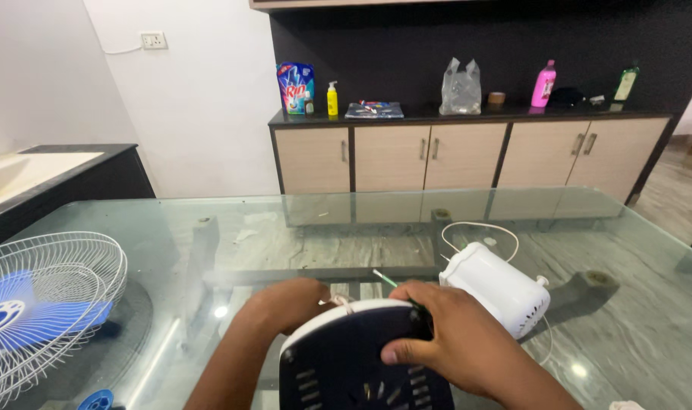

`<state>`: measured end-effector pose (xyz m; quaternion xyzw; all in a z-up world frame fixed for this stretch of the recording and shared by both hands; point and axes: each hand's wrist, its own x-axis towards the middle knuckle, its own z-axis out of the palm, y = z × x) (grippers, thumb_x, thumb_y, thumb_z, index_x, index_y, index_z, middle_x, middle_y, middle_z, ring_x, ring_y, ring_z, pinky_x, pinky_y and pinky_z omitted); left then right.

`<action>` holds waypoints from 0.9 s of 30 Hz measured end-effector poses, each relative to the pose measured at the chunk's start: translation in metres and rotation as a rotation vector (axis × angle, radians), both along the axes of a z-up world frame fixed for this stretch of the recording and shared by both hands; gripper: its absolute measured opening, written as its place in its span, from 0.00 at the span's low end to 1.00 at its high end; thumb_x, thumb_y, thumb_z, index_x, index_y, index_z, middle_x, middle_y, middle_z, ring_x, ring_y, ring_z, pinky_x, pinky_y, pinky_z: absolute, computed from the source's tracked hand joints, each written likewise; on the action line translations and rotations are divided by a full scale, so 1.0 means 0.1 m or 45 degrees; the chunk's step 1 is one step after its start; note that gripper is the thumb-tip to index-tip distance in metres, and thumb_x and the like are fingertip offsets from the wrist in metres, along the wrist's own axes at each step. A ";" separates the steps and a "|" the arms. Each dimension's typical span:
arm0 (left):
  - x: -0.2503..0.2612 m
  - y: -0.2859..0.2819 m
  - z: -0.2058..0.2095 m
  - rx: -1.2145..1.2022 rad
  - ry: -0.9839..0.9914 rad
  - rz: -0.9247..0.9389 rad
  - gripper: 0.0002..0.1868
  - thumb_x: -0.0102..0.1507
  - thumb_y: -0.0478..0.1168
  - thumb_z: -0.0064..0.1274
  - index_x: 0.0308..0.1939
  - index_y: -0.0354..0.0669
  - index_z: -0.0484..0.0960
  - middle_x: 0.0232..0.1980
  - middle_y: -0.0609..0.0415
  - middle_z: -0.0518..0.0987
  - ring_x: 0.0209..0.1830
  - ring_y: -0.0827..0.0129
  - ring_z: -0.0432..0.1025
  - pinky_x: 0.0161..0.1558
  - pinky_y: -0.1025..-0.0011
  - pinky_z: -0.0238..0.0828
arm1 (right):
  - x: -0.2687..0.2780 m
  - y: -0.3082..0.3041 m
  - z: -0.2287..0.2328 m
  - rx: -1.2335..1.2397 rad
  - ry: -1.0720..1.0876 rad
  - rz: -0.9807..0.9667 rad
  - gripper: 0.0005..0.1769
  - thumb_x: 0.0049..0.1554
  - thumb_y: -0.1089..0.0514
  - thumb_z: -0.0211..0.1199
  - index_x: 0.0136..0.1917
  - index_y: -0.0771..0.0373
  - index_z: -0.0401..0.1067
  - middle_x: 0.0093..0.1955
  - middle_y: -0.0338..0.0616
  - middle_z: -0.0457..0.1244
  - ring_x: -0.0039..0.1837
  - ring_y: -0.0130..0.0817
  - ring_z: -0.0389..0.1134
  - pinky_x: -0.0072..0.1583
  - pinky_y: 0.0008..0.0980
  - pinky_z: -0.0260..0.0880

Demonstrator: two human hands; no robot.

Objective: The person uses a screwdriver to remove screws from the base of a white desk fan, then detaches the motor housing from the stand. The person handles the fan base, motor housing, and screwdriver on a glass table.

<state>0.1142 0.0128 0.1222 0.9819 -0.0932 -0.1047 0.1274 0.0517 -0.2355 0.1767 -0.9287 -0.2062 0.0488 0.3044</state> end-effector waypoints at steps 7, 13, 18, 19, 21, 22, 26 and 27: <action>-0.11 -0.11 0.08 -0.095 0.225 0.171 0.43 0.65 0.71 0.43 0.56 0.29 0.78 0.29 0.44 0.84 0.28 0.63 0.81 0.29 0.66 0.78 | -0.08 -0.08 -0.16 -0.034 0.202 0.226 0.30 0.41 0.41 0.79 0.51 0.52 0.70 0.44 0.39 0.72 0.50 0.32 0.76 0.53 0.34 0.71; -0.14 0.02 0.29 -0.315 0.087 0.382 0.55 0.59 0.72 0.48 0.74 0.32 0.56 0.34 0.43 0.85 0.29 0.60 0.83 0.29 0.66 0.80 | 0.04 -0.13 -0.38 0.134 -0.125 0.343 0.25 0.43 0.43 0.76 0.49 0.52 0.69 0.43 0.33 0.73 0.50 0.28 0.76 0.50 0.31 0.76; -0.04 0.11 0.31 -0.865 -0.178 0.618 0.69 0.52 0.67 0.60 0.79 0.32 0.35 0.47 0.33 0.85 0.38 0.54 0.84 0.33 0.63 0.84 | 0.06 -0.11 -0.51 0.328 -0.282 0.374 0.34 0.41 0.36 0.83 0.46 0.57 0.68 0.42 0.37 0.70 0.47 0.32 0.76 0.48 0.33 0.75; -0.01 0.11 0.31 -1.008 -0.242 0.606 0.70 0.51 0.64 0.62 0.78 0.32 0.33 0.51 0.33 0.82 0.41 0.52 0.84 0.36 0.61 0.84 | 0.07 -0.07 -0.51 0.379 -0.292 0.380 0.34 0.42 0.36 0.82 0.46 0.58 0.67 0.42 0.37 0.70 0.47 0.31 0.78 0.49 0.33 0.76; 0.03 0.12 0.30 -1.293 -0.367 0.578 0.71 0.50 0.59 0.66 0.77 0.33 0.30 0.58 0.31 0.78 0.48 0.49 0.83 0.42 0.58 0.84 | 0.10 0.01 -0.50 0.460 -0.386 0.461 0.31 0.42 0.40 0.83 0.43 0.60 0.67 0.43 0.39 0.69 0.48 0.34 0.75 0.48 0.34 0.76; 0.05 0.12 0.31 -1.348 -0.404 0.583 0.71 0.50 0.58 0.66 0.77 0.33 0.30 0.59 0.32 0.78 0.50 0.49 0.82 0.46 0.57 0.82 | 0.12 0.03 -0.50 0.500 -0.432 0.502 0.30 0.42 0.42 0.83 0.41 0.61 0.67 0.43 0.40 0.68 0.49 0.35 0.73 0.47 0.34 0.76; 0.03 0.18 0.32 -1.407 -0.477 0.636 0.67 0.52 0.53 0.67 0.78 0.36 0.34 0.65 0.35 0.71 0.56 0.47 0.77 0.52 0.54 0.80 | 0.15 0.03 -0.49 0.358 -0.299 0.404 0.28 0.39 0.50 0.84 0.43 0.60 0.68 0.44 0.39 0.67 0.50 0.35 0.71 0.51 0.35 0.74; 0.02 0.18 0.34 -1.387 -0.481 0.648 0.66 0.52 0.52 0.67 0.79 0.38 0.36 0.66 0.35 0.67 0.57 0.47 0.76 0.52 0.52 0.81 | 0.17 0.01 -0.48 0.255 -0.243 0.330 0.30 0.38 0.51 0.85 0.45 0.59 0.69 0.45 0.38 0.67 0.50 0.35 0.71 0.51 0.35 0.73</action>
